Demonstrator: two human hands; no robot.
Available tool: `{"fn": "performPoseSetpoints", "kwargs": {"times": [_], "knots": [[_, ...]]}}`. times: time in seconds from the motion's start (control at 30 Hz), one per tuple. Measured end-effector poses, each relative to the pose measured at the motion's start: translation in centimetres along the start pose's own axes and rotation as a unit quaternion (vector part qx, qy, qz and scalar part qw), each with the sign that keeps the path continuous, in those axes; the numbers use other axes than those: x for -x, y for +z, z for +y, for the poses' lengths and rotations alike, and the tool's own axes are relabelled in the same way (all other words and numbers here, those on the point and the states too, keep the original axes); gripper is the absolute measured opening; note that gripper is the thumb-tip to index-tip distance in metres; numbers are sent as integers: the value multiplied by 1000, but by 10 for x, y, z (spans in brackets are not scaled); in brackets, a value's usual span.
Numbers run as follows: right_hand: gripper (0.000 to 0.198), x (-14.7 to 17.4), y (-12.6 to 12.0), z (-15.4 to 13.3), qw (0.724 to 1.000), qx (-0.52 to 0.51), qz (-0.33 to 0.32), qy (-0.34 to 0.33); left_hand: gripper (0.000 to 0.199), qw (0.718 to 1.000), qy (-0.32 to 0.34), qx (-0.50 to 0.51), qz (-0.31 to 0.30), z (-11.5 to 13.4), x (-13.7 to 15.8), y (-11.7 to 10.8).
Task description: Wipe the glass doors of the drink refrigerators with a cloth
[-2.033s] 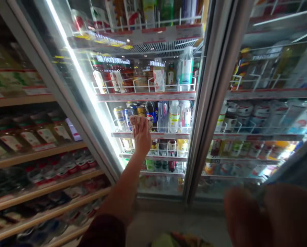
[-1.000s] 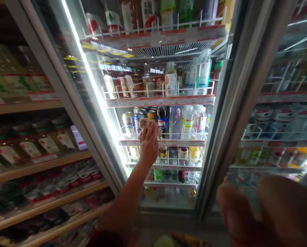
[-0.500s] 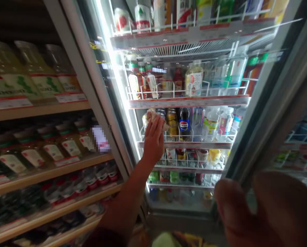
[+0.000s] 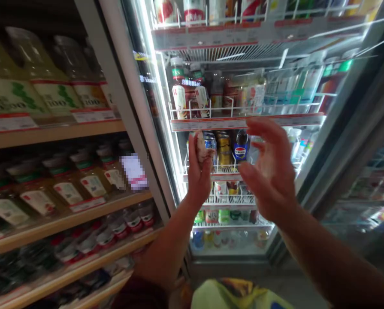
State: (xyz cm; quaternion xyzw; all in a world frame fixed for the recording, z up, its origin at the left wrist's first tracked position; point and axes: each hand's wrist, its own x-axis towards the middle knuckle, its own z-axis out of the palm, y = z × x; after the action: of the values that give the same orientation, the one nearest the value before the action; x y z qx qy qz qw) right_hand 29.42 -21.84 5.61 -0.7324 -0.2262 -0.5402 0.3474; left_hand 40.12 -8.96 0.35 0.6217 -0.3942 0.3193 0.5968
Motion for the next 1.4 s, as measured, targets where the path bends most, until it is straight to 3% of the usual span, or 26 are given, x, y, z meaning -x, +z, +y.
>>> {"fn": "performPoseSetpoints", "kwargs": {"times": [0.1,0.17,0.23,0.3,0.37,0.43,0.5,0.6,0.67,0.73,0.8,0.87,0.93,1.0,1.13,1.17,1.23,1.33,1.4], "knots": [[63,-11,28,24,998,-6,-57,35,72,988,-37,152,15,7,1,19],[62,-16,44,40,993,-39,-92,65,73,973,-44,226,-27,9,-2,28],[53,-22,51,54,991,-66,-85,80,73,971,-23,229,-69,5,-6,29],[41,-34,45,69,994,-55,-54,77,72,986,34,141,-84,-5,-12,21],[37,-48,29,87,999,16,-2,47,68,991,111,-32,-66,-22,-17,9],[40,-59,12,108,989,135,65,-1,67,960,174,-218,-35,-44,-19,-3],[47,-56,2,127,963,250,95,-29,68,918,201,-342,-23,-65,-19,-8],[54,-30,4,141,941,334,31,-33,74,887,204,-413,-24,-83,-16,-6],[54,-17,5,143,936,344,-60,-56,77,884,202,-422,-23,-85,-15,-2],[52,-29,-7,148,927,349,-113,-82,80,887,200,-415,-28,-84,-15,-1],[55,-65,-30,157,922,373,-70,-79,81,892,198,-405,-31,-82,-16,-1],[58,-107,-52,168,917,394,45,-48,81,888,205,-411,-23,-81,-17,-2],[60,-127,-57,172,909,394,133,-33,80,874,219,-434,-4,-81,-17,-3],[61,-108,-38,167,910,387,137,-58,79,859,233,-456,10,-82,-18,-2],[58,-2,3,162,901,389,-68,-181,81,859,228,-457,19,-84,-18,-3],[58,16,-2,167,886,390,-135,-212,83,862,223,-456,19,-84,-18,-4],[59,20,-33,186,885,395,-130,-208,85,862,216,-458,18,-87,-18,-5],[59,-31,-105,218,907,405,25,-114,85,854,218,-471,25,-90,-18,-6],[60,-57,-134,232,906,404,104,-75,85,846,229,-480,32,-91,-19,-6]]}}
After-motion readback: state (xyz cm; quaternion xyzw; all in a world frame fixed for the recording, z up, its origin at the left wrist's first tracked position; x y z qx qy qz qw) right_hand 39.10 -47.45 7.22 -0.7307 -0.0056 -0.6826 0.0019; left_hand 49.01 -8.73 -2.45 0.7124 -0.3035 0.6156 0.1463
